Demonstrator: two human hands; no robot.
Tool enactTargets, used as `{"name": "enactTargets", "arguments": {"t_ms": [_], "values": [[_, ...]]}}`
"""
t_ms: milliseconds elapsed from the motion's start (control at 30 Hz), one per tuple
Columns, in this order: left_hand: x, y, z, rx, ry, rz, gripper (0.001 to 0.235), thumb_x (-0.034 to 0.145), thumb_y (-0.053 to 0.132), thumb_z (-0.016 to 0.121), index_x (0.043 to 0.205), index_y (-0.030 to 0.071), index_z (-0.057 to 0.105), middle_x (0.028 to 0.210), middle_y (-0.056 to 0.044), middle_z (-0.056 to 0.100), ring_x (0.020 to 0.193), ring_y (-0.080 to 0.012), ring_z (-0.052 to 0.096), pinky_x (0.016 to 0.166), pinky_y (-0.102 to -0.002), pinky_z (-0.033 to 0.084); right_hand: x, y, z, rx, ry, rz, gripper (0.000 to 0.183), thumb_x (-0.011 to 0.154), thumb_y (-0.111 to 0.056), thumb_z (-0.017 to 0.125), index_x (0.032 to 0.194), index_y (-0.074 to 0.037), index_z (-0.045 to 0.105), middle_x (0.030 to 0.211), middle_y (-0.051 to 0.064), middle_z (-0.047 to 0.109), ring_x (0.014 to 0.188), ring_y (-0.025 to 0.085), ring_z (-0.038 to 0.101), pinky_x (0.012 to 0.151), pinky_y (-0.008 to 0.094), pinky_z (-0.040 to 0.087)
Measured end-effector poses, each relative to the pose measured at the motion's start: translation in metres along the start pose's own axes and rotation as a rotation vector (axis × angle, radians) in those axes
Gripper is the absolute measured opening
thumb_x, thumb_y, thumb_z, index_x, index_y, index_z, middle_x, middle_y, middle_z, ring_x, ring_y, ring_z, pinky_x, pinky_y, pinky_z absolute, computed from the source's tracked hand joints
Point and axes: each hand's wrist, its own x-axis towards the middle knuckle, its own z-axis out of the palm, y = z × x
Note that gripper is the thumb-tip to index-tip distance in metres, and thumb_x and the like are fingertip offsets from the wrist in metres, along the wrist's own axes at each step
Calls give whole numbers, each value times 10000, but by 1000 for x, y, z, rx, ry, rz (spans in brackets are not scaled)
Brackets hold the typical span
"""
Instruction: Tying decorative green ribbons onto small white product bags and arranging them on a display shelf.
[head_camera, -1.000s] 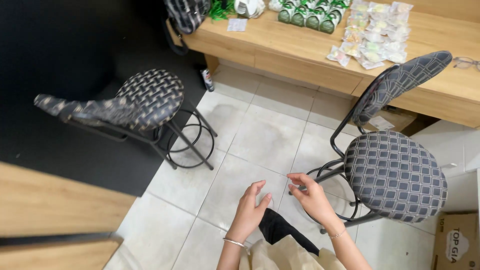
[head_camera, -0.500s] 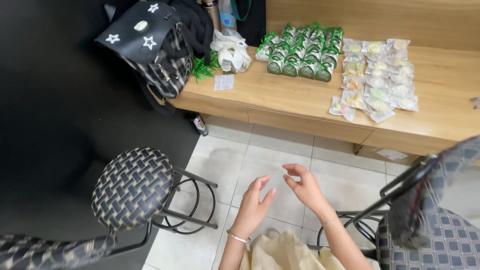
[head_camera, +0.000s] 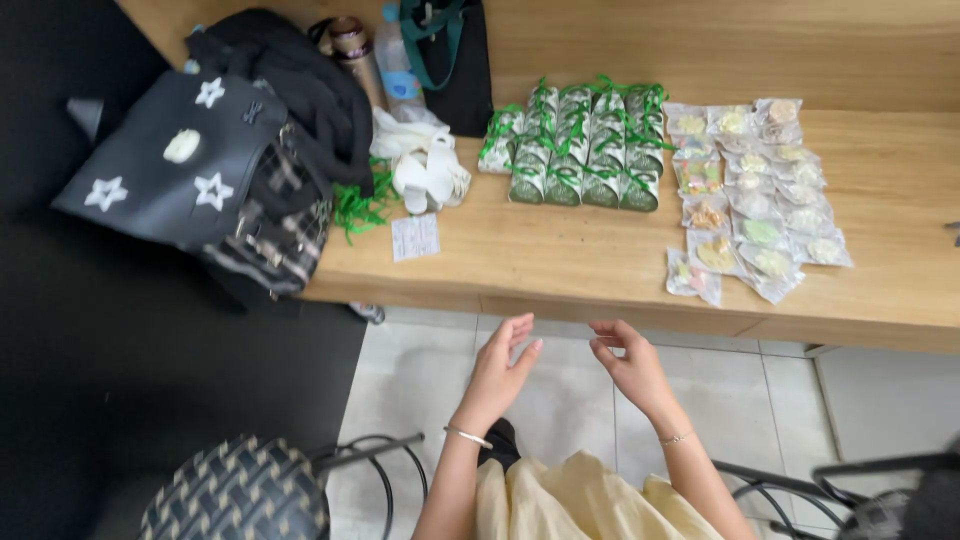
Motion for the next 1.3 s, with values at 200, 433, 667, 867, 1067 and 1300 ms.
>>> {"name": "enactTargets", "arguments": {"t_ms": [200, 433, 667, 867, 1067, 1300], "values": [[150, -30, -84, 142, 18, 183, 410, 975, 183, 663, 1324, 1, 545, 1314, -207, 661, 1251, -300, 659, 1003, -378, 535, 83, -10, 37, -76, 79, 37, 304, 923, -146, 688, 1211, -48, 688, 1074, 89, 787, 1038, 172, 740, 880, 313, 568], [292, -73, -149, 260, 4, 258, 333, 988, 184, 664, 1262, 16, 580, 1251, -203, 686, 1182, -312, 687, 950, -398, 555, 158, -39, 89, -50, 132, 26, 295, 943, -136, 678, 1219, -32, 686, 1058, 91, 790, 1010, 168, 747, 853, 321, 581], [412, -101, -138, 491, -59, 280, 277, 973, 253, 663, 1161, 58, 608, 1121, -215, 688, 1025, -416, 668, 826, -484, 542, 174, -55, 108, 3, 115, 195, 312, 934, -125, 660, 1236, -51, 670, 1068, 73, 768, 1033, 164, 721, 818, 331, 609], [466, -136, -99, 686, -88, 113, 360, 913, 394, 721, 1051, 75, 626, 1112, -193, 641, 1009, -409, 664, 779, -519, 552, 182, -42, 105, -3, 161, 276, 300, 935, -108, 658, 1230, -55, 668, 1077, 74, 765, 1040, 168, 725, 834, 332, 611], [475, -151, -77, 761, -46, 26, 352, 865, 396, 748, 1016, 97, 637, 1163, -157, 594, 1044, -389, 662, 756, -538, 557, 205, -42, 95, -5, 147, 265, 290, 936, -106, 664, 1221, -57, 672, 1059, 74, 767, 1019, 186, 737, 828, 338, 624], [485, -173, -69, 836, -3, 59, 278, 916, 323, 702, 1027, 81, 623, 1129, -145, 576, 1049, -391, 647, 746, -511, 574, 228, -45, 79, -7, 117, 266, 288, 932, -89, 655, 1219, -68, 673, 1085, 69, 766, 1042, 168, 739, 824, 329, 626]]}}
